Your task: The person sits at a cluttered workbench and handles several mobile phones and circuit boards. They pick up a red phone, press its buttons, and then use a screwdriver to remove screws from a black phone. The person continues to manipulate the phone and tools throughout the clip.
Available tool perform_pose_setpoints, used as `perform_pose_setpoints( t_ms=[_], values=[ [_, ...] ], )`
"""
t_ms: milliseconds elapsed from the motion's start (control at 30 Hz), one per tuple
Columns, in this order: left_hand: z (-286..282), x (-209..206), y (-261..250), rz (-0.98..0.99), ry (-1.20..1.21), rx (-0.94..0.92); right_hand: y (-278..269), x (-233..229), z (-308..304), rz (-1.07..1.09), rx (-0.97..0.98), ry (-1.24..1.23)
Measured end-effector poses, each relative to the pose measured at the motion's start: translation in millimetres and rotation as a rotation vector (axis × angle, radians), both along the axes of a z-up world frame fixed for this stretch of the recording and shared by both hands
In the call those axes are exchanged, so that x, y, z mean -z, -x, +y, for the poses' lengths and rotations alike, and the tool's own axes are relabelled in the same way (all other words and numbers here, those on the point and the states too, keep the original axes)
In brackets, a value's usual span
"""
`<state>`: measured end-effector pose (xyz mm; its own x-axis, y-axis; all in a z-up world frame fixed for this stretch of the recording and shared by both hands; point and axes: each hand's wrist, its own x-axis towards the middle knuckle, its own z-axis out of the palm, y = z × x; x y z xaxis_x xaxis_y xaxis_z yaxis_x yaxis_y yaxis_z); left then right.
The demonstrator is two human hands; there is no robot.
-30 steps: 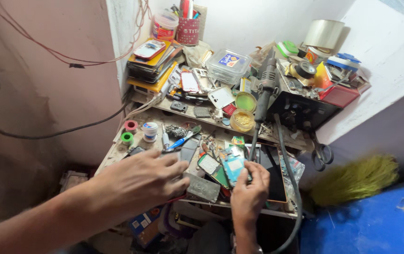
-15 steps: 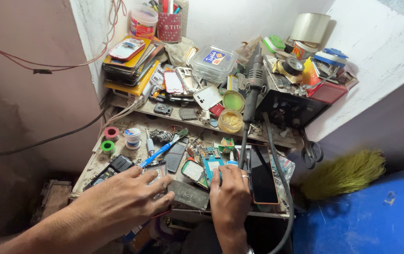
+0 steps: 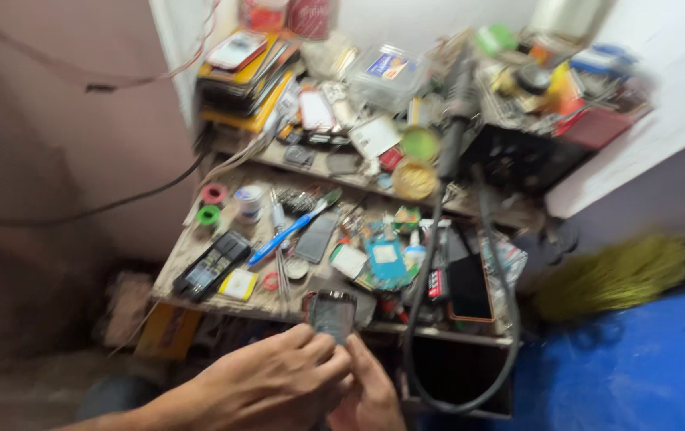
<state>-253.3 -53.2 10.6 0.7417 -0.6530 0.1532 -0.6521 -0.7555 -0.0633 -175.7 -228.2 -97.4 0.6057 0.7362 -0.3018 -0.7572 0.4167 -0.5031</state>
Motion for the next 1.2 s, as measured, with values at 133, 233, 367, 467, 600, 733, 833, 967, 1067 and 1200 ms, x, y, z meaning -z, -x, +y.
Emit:
perform_pose_setpoints(
  t_ms=[133,233,367,467,600,733,833,967,1067,1200],
  values=[
    [3.8,10.4,28.7,-0.147,0.111,-0.045,20.4,-11.1,0.7,-0.088,-0.022,-0.060],
    [16.0,20.4,51.6,-0.135,0.499,-0.141,30.5,-23.6,3.1,-0.107,0.004,0.085],
    [7.0,59.8,66.2,-0.146,1.108,-0.565,50.3,-22.3,8.5,-0.131,-0.082,0.197],
    [-30.3,103.8,71.6,0.551,2.040,-0.845,70.4,-6.4,17.2,-0.204,-0.101,0.251],
    [-60.0,147.6,85.7,0.634,2.626,-0.634,93.0,17.5,20.7,-0.308,-0.061,0.347],
    [-58.8,146.2,90.5,0.562,2.767,-0.607,97.2,18.0,17.7,-0.310,0.054,0.427],
    [-49.1,132.3,95.7,0.570,2.828,-0.397,89.0,8.0,12.3,-0.325,0.154,0.443],
    [-41.8,123.1,101.9,0.598,2.811,-0.464,77.2,1.2,-1.5,-0.239,0.138,0.463],
    [-41.1,124.1,101.6,0.593,2.803,-0.458,72.2,3.4,-10.1,-0.275,0.113,0.413],
    [-28.6,131.2,102.0,0.788,2.613,-0.578,74.1,0.5,-14.2,-0.686,0.101,0.415]
  ],
)
